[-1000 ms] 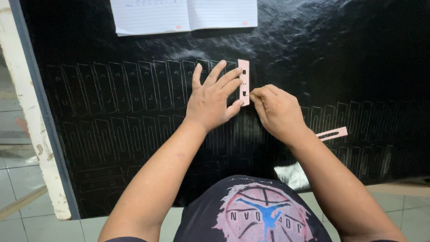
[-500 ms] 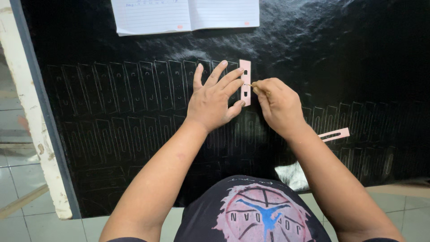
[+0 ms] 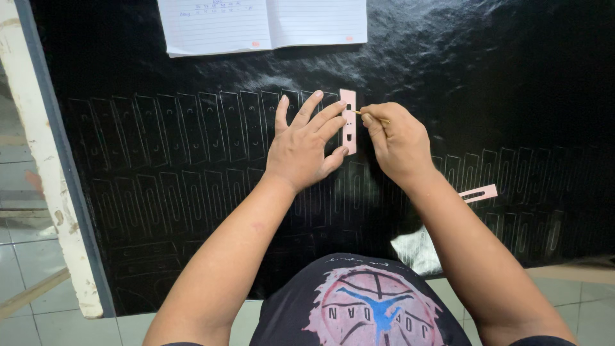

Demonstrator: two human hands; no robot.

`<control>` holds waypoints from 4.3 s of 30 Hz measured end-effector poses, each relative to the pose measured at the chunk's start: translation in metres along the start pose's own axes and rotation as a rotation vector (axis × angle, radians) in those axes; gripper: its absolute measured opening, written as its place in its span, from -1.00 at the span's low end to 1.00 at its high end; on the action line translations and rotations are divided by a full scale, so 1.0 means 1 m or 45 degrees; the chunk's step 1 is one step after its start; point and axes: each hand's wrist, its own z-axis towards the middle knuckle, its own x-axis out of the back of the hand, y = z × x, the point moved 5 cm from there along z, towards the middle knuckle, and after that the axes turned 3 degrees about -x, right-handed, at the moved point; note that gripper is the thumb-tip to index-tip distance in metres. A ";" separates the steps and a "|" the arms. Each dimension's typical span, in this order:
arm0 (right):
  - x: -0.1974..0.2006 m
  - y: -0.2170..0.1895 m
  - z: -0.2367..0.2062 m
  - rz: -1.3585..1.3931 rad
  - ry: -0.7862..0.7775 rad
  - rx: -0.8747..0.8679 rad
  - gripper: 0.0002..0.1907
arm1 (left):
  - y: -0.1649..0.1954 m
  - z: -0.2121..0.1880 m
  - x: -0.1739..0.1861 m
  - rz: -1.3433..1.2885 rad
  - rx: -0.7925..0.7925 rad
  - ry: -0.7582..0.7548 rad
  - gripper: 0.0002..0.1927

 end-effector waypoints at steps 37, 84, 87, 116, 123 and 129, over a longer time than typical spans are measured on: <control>0.028 0.036 -0.064 -0.303 0.076 0.085 -0.59 | 0.035 0.029 -0.006 -0.249 -0.016 0.035 -0.30; 0.014 0.044 -0.059 -0.476 0.103 0.031 -0.60 | 0.033 0.033 -0.019 -0.043 -0.078 0.141 -0.49; 0.015 0.044 -0.059 -0.472 0.105 0.027 -0.61 | 0.033 0.032 -0.016 -0.049 -0.112 0.099 -0.41; 0.029 0.028 0.025 -0.113 -0.210 -0.034 -0.85 | 0.030 0.026 -0.011 -0.121 -0.162 0.197 -0.62; 0.014 0.023 0.028 -0.336 -0.282 0.132 -0.88 | 0.025 0.025 -0.015 -0.110 -0.127 0.153 -0.66; 0.012 0.022 0.046 -0.216 -0.099 0.197 -0.93 | 0.027 0.026 -0.013 -0.058 -0.151 0.157 -0.64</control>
